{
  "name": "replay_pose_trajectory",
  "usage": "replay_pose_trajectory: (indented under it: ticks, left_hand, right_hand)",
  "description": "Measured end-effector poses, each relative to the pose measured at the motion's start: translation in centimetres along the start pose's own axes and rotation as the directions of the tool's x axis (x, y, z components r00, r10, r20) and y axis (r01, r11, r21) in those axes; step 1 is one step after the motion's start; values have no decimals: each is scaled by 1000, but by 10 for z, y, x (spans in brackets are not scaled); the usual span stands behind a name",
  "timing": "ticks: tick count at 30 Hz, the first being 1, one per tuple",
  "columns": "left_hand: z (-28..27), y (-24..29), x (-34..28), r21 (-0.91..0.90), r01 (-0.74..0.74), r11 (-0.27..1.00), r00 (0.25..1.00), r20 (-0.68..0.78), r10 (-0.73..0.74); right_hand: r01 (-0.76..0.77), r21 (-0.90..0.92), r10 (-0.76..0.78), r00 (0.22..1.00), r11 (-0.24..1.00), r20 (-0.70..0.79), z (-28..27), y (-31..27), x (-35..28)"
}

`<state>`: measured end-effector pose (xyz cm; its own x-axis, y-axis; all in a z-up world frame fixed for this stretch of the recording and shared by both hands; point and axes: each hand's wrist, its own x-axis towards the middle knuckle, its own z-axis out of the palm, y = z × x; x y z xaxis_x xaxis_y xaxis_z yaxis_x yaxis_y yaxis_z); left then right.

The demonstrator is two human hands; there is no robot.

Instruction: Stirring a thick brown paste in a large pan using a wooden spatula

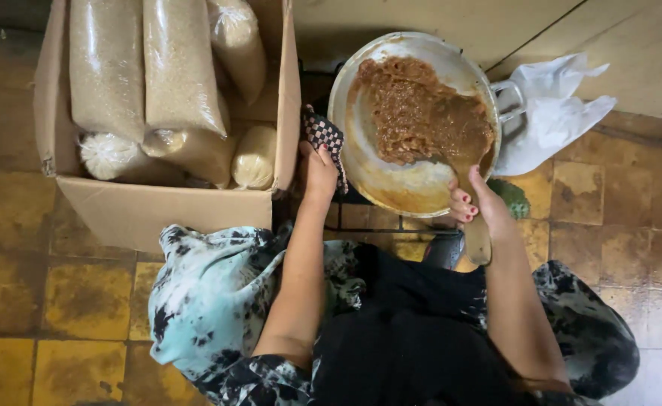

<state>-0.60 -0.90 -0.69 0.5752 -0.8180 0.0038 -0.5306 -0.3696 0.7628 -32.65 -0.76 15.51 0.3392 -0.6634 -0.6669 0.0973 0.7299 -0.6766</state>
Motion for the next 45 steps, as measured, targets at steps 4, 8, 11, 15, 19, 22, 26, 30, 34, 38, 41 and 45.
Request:
replay_pose_trajectory:
  ticks: [4,8,11,15,19,22,26,30,34,38,41,45]
  left_hand:
    - [0,6,-2,-92,-4,996,1000,12,5]
    - [16,-10,5,-28,3,1000,1000,7,-3]
    - [14,-8,3,-66,-27,997,999,-32,25]
    - [2,6,4,-38,-42,998,998,-46,40]
    - [-12,11,-5,-109,-77,991,996,-44,73]
    - [-6,11,3,-139,-103,985,993,-70,94]
    - [31,-17,9,-155,-103,983,992,-92,90]
    - [19,-8,7,-179,-72,981,996,-57,63]
    - [4,1,4,-138,-45,989,999,-4,45]
    - [4,6,-2,-117,-18,993,999,36,23]
    - [-3,4,0,-173,-32,984,997,63,43]
    - [-10,9,-4,-135,-71,988,996,40,77]
  right_hand:
    - [116,-20,-117,990,993,-79,11,-11,-30]
    - [224,-175,-246,963,959,-114,27,-31,-44]
    - [76,-353,-150,971,933,-186,40,-20,-29]
    - [-20,-405,-71,976,914,-207,-8,28,-15]
    - [-272,-845,-140,918,461,-371,-17,-10,-62]
    - [-427,-903,-187,884,47,-428,56,-82,-105]
    - [-464,-677,-297,886,-571,-357,25,-133,-103]
    - [-423,-305,-386,906,-853,-176,-22,-151,-63]
    - [-352,-372,-312,936,-859,-165,-60,-145,-8]
    - [-26,-592,-222,940,-806,260,-155,-77,30]
    - [-219,-842,-175,973,-493,-151,-87,-40,37]
    - [-238,-957,-75,971,-167,-229,-11,-4,58]
